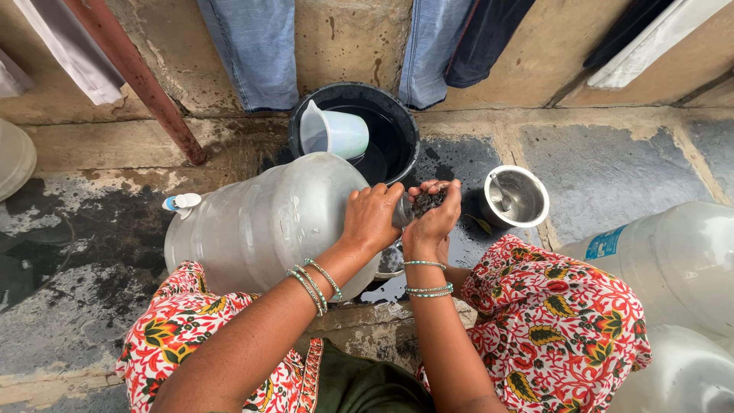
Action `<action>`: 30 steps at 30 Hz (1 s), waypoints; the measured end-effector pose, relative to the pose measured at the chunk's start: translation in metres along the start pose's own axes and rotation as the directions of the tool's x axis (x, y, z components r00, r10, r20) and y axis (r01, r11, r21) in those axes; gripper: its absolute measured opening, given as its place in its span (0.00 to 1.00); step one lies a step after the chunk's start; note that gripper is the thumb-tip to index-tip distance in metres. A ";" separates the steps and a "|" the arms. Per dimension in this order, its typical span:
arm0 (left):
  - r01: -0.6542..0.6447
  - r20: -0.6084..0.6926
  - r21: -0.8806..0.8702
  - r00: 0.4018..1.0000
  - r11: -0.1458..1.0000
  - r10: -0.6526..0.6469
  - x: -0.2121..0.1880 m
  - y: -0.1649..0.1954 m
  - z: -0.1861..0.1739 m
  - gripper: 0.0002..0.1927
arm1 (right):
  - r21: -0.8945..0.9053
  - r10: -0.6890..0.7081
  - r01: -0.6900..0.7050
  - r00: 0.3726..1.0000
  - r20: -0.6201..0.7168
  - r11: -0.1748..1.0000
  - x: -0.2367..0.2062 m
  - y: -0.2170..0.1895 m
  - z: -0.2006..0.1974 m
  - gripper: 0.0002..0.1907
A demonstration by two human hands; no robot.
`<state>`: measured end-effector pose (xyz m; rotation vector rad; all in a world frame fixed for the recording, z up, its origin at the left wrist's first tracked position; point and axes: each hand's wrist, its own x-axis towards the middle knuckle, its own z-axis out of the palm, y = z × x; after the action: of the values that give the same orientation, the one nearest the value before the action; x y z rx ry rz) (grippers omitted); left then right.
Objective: The person pours water from a large plastic dispenser into a metal pot using a white plastic jug as a funnel. They repeatedly lift the dispenser, pour water into the jug, and transfer it into the pot.
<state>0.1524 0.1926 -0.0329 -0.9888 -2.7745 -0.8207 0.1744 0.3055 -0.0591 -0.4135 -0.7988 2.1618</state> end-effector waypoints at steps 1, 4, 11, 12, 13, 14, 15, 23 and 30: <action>-0.005 -0.011 0.000 1.000 1.000 0.005 0.000 0.000 0.000 0.28 | -0.053 0.001 0.001 1.000 0.027 0.999 0.000 -0.001 0.000 0.15; -0.014 -0.028 0.011 1.000 1.000 0.014 0.000 -0.001 0.000 0.27 | -0.065 0.031 -0.030 1.000 0.005 0.997 -0.002 -0.004 -0.001 0.14; -0.013 -0.041 -0.032 0.999 0.999 0.012 -0.001 -0.001 0.000 0.30 | -0.022 -0.013 0.016 0.987 0.162 1.000 -0.009 -0.005 -0.001 0.09; -0.014 -0.043 -0.043 0.999 0.999 0.012 -0.002 -0.002 0.000 0.31 | -0.012 -0.031 0.034 0.980 0.197 0.999 -0.010 -0.004 -0.001 0.10; -0.013 -0.037 -0.029 0.999 0.999 0.012 -0.002 -0.002 0.000 0.31 | -0.001 -0.049 0.051 0.971 0.233 0.999 -0.010 -0.004 0.000 0.10; -0.011 -0.030 -0.015 0.999 1.000 0.011 -0.002 -0.003 0.000 0.31 | 0.003 -0.053 0.054 0.971 0.234 0.999 -0.011 -0.004 0.000 0.11; -0.009 -0.023 -0.002 1.000 1.000 0.009 -0.002 -0.004 0.001 0.32 | 0.006 -0.057 0.057 0.971 0.234 0.998 -0.011 -0.004 0.000 0.12; 0.000 -0.024 0.009 1.000 1.000 0.001 -0.004 -0.004 -0.003 0.31 | -0.020 -0.005 0.009 0.981 0.192 1.000 -0.017 -0.012 0.009 0.16; 0.022 0.044 -0.005 0.999 1.000 -0.022 -0.002 -0.002 -0.025 0.34 | 0.301 0.450 -0.435 0.893 0.023 0.848 0.039 -0.009 -0.022 0.15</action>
<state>0.1504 0.1769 -0.0129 -0.9908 -2.8267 -0.8197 0.1657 0.3488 -0.0705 -0.5294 -0.3520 2.6417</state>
